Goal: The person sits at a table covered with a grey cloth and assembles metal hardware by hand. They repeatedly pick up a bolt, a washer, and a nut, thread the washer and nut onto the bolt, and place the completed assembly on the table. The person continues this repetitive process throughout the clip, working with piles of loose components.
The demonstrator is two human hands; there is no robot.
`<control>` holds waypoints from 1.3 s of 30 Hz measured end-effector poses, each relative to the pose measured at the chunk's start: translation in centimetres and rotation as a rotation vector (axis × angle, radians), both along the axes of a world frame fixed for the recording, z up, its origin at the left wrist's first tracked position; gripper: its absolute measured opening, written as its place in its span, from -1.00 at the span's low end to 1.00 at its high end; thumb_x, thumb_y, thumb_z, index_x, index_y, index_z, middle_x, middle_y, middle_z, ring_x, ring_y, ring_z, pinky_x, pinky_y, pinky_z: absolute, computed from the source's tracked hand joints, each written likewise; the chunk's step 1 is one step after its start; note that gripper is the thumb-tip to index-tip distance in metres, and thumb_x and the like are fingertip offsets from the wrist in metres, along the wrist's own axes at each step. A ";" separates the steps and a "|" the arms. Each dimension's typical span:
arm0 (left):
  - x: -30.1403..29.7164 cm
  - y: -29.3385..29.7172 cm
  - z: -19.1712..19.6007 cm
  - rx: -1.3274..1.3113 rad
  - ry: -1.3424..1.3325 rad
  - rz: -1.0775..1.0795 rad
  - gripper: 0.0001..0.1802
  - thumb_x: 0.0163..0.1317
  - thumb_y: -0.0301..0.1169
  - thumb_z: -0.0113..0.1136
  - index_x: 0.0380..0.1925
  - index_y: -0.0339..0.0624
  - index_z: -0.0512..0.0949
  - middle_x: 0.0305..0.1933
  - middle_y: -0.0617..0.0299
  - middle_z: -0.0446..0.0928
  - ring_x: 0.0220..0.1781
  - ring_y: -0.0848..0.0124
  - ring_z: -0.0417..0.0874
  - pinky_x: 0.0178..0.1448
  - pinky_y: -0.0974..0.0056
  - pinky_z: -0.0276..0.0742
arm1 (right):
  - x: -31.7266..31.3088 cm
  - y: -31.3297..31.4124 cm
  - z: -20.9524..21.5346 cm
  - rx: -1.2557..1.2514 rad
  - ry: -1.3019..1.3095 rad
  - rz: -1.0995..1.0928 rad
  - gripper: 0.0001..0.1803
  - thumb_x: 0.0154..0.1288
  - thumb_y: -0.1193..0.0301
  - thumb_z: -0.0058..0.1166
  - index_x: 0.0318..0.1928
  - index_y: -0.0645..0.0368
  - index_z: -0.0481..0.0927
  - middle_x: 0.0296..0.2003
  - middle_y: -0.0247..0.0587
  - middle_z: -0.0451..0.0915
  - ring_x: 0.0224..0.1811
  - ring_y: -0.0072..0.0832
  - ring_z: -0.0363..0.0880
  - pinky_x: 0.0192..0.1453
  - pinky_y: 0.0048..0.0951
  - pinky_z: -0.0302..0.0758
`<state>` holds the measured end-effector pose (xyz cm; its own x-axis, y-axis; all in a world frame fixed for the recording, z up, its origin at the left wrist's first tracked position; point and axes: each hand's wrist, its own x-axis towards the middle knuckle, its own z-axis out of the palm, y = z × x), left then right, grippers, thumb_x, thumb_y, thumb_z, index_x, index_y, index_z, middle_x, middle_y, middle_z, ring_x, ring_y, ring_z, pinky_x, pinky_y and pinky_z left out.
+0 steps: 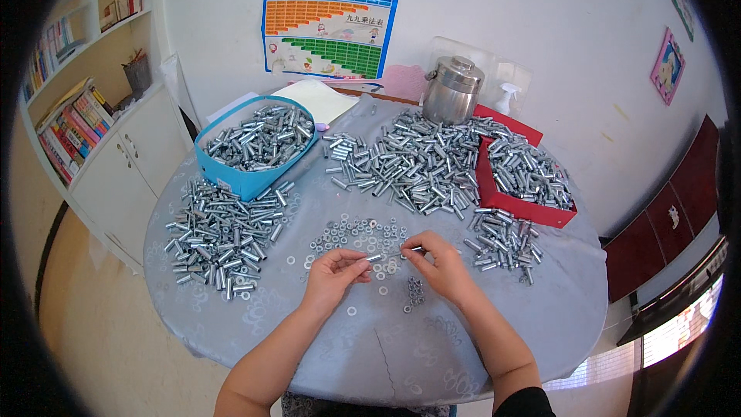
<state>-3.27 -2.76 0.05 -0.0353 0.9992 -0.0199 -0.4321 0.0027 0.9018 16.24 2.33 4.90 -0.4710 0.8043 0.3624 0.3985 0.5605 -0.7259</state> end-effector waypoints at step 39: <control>-0.8 0.4 0.1 0.118 0.010 0.269 -0.67 0.05 -0.57 0.18 -0.13 -0.27 0.45 -0.36 0.23 0.54 -0.37 0.53 0.53 -0.27 0.46 0.49 | -4.8 -4.0 -3.7 -0.053 -0.304 0.361 -0.86 -0.05 0.38 0.16 -0.43 0.11 0.53 -0.45 -0.23 0.51 -0.31 -0.29 0.46 -0.13 -0.30 0.34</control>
